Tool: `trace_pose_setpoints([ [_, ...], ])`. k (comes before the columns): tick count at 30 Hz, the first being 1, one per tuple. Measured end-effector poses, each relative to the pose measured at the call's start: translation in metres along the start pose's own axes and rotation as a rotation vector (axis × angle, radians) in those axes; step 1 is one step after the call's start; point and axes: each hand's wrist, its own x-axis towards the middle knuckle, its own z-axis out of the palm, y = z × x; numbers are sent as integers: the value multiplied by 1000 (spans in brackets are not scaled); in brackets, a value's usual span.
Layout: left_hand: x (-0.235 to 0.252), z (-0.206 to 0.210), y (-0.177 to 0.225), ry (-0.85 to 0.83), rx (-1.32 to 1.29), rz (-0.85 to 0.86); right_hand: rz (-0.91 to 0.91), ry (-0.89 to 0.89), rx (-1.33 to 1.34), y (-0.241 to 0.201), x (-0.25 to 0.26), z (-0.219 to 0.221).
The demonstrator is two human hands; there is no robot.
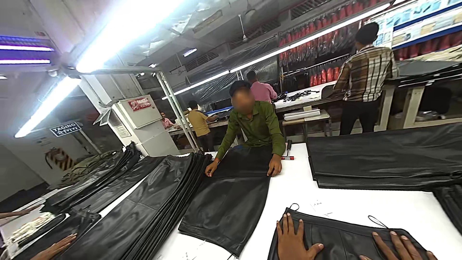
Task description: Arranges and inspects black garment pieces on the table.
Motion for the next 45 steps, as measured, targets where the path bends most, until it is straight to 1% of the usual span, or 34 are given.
trace_pose_setpoints([
  [9,1,2,-1,4,11,10,-11,29,20,7,1,9],
  [14,2,0,2,-15,27,4,-2,32,12,3,-3,1],
  [21,3,-4,5,-39,63,-8,13,174,-40,1,0,11],
  [45,3,-6,6,-64,92,-27,28,178,-74,-3,2,9],
])
